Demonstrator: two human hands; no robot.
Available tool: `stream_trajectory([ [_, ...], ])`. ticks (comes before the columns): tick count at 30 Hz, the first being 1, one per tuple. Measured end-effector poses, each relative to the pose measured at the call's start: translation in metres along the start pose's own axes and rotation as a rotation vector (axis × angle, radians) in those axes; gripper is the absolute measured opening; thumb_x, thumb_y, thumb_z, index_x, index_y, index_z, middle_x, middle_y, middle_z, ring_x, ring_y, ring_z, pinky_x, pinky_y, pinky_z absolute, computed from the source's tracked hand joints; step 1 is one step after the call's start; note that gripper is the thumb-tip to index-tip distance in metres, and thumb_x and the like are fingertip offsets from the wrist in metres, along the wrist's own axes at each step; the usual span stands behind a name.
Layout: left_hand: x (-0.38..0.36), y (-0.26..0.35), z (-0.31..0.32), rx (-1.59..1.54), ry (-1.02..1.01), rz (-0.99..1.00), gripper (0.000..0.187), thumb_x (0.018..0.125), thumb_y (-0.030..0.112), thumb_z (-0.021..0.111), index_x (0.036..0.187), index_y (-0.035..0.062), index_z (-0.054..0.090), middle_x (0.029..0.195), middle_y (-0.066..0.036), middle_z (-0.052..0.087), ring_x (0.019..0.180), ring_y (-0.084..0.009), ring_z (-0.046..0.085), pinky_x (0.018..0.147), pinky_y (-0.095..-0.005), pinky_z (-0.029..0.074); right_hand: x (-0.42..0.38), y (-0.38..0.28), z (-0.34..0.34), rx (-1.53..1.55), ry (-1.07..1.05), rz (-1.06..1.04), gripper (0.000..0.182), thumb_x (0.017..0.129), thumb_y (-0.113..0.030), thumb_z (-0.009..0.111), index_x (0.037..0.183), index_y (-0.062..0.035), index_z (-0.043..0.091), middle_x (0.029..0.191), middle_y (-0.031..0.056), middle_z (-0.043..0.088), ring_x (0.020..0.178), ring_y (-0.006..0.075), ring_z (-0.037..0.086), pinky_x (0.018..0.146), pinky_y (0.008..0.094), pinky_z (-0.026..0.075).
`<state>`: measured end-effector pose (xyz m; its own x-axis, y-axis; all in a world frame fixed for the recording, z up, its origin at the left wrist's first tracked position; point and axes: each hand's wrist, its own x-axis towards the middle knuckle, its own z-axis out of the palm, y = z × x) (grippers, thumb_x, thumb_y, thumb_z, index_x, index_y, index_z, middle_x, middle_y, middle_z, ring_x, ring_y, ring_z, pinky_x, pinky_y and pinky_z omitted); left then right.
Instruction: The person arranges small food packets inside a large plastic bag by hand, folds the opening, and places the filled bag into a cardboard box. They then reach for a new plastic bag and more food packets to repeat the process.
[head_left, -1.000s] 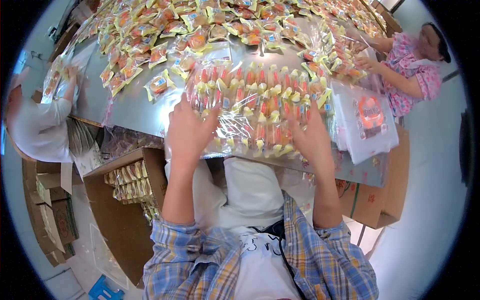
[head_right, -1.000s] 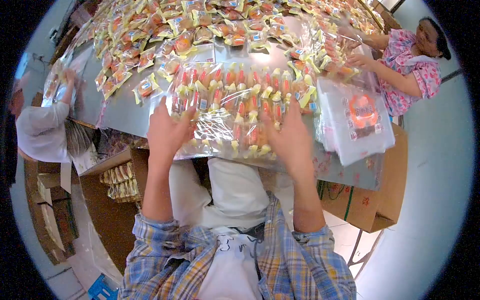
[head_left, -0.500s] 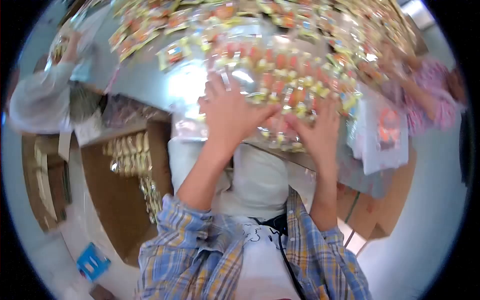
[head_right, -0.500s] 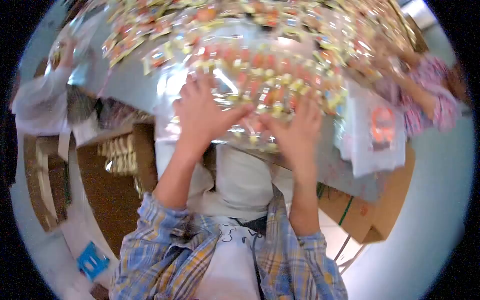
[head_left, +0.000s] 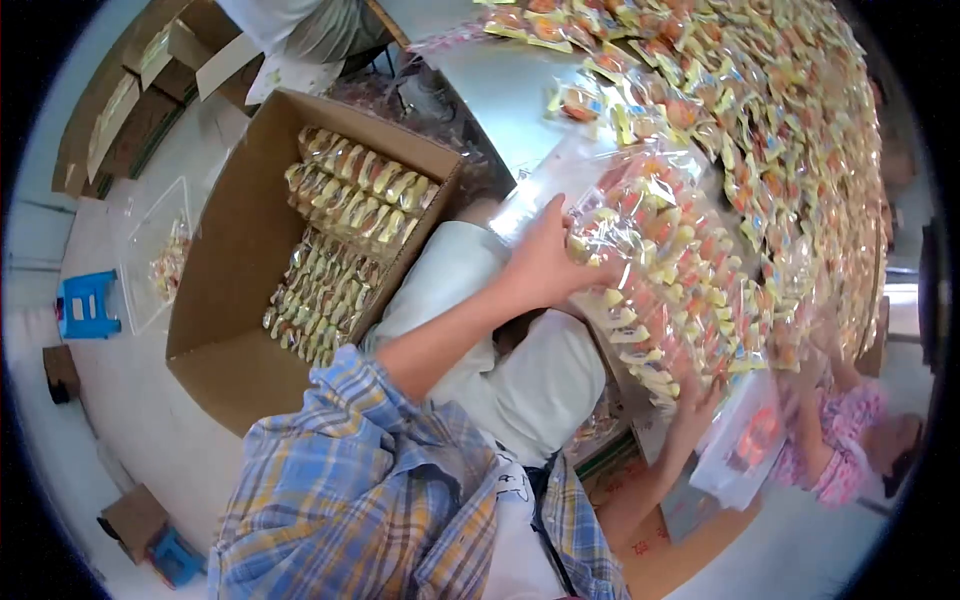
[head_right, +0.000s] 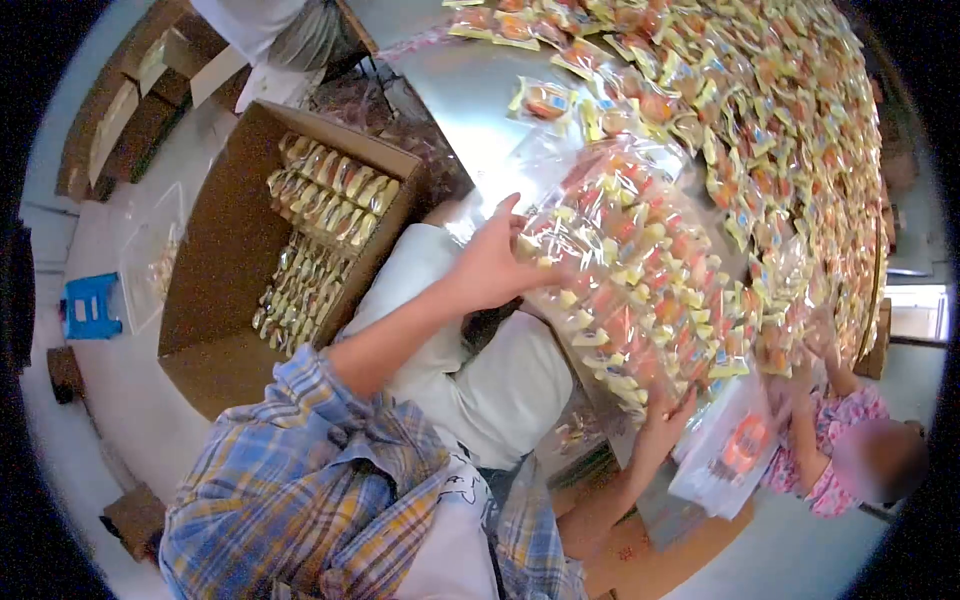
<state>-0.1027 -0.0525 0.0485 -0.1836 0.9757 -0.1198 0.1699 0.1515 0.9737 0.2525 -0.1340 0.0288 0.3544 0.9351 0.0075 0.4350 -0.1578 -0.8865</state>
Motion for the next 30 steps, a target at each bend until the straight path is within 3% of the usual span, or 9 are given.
stream_trajectory([
  [3,0.005,-0.013,0.013,-0.556,-0.217,-0.155,0.097,0.072,0.018,0.096,0.148,-0.0075,0.043,0.131,-0.015,0.063,0.116,-0.0225,0.064,0.098,-0.0374,0.054,0.007,-0.001,-0.012,0.115,-0.021,-0.059,0.058,0.100,-0.019,0.065,0.150,0.0047,0.047,0.132,0.0143,0.064,0.117,0.0196,0.063,0.100,0.0288,0.050],
  [6,-0.011,0.006,0.024,-0.728,-0.233,-0.096,0.089,0.070,0.009,0.096,0.145,0.0039,0.047,0.136,-0.009,0.060,0.118,-0.0197,0.062,0.102,-0.0373,0.052,0.007,-0.006,-0.031,0.513,-0.108,0.180,0.056,0.102,-0.030,0.060,0.145,0.0049,0.053,0.145,0.0161,0.057,0.136,0.0306,0.053,0.115,0.0447,0.042],
  [11,-0.051,0.041,0.022,-1.625,-0.290,-0.077,0.089,0.068,0.008,0.097,0.142,0.0069,0.048,0.134,-0.005,0.057,0.122,-0.0184,0.057,0.102,-0.0371,0.052,-0.018,-0.021,-0.017,0.822,0.029,0.115,0.063,0.103,-0.032,0.058,0.155,-0.0011,0.040,0.153,0.0208,0.048,0.133,0.0308,0.056,0.106,0.0459,0.051],
  [15,-0.077,0.016,0.033,-0.810,-0.511,0.303,0.100,0.074,-0.002,0.090,0.156,0.0087,0.033,0.151,-0.006,0.046,0.133,-0.0203,0.052,0.108,-0.0394,0.050,-0.040,-0.031,0.011,0.797,-0.073,-0.125,0.062,0.102,-0.029,0.054,0.155,0.0012,0.041,0.153,0.0207,0.049,0.136,0.0329,0.053,0.110,0.0479,0.048],
  [18,-0.085,0.025,0.034,-1.110,-0.537,-0.026,0.102,0.080,-0.005,0.085,0.162,0.0097,0.027,0.158,-0.008,0.043,0.141,-0.0215,0.047,0.111,-0.0399,0.048,-0.052,-0.079,0.043,0.866,-0.039,-0.060,0.063,0.100,-0.027,0.054,0.154,0.0042,0.040,0.152,0.0213,0.050,0.138,0.0344,0.052,0.111,0.0495,0.047],
  [22,-0.097,0.018,-0.029,-1.318,-0.551,0.071,0.099,0.080,-0.006,0.082,0.163,0.0106,0.030,0.158,-0.009,0.045,0.150,-0.0250,0.038,0.117,-0.0475,0.042,-0.056,-0.081,0.065,0.941,-0.196,-0.225,0.068,0.097,-0.022,0.057,0.157,0.0021,0.036,0.156,0.0210,0.046,0.145,0.0376,0.043,0.120,0.0542,0.036],
  [25,-0.114,0.010,-0.105,-1.101,-0.372,0.291,0.089,0.083,0.025,0.077,0.160,0.0121,0.034,0.158,-0.008,0.045,0.145,-0.0272,0.043,0.119,-0.0506,0.040,-0.074,-0.118,0.109,0.947,-0.350,-0.269,0.081,0.088,-0.018,0.068,0.160,-0.0023,0.034,0.162,0.0227,0.038,0.149,0.0396,0.038,0.123,0.0546,0.031],
  [28,-0.126,-0.025,-0.169,-1.003,-0.031,0.630,0.090,0.087,0.061,0.069,0.158,0.0177,0.036,0.159,-0.008,0.042,0.142,-0.0312,0.045,0.118,-0.0562,0.038,-0.073,-0.155,0.130,0.530,-0.673,-0.631,0.104,0.081,-0.024,0.082,0.164,-0.0045,0.023,0.170,0.0219,0.021,0.154,0.0391,0.028,0.122,0.0564,0.030],
  [30,-0.162,-0.038,-0.230,-0.983,0.247,0.652,0.091,0.089,0.071,0.063,0.162,0.0269,0.030,0.163,-0.008,0.038,0.144,-0.0365,0.042,0.115,-0.0656,0.036,-0.049,-0.156,0.132,0.061,-0.513,-0.989,0.105,0.076,-0.023,0.086,0.162,-0.0039,0.029,0.168,0.0238,0.026,0.153,0.0409,0.031,0.122,0.0560,0.028],
])
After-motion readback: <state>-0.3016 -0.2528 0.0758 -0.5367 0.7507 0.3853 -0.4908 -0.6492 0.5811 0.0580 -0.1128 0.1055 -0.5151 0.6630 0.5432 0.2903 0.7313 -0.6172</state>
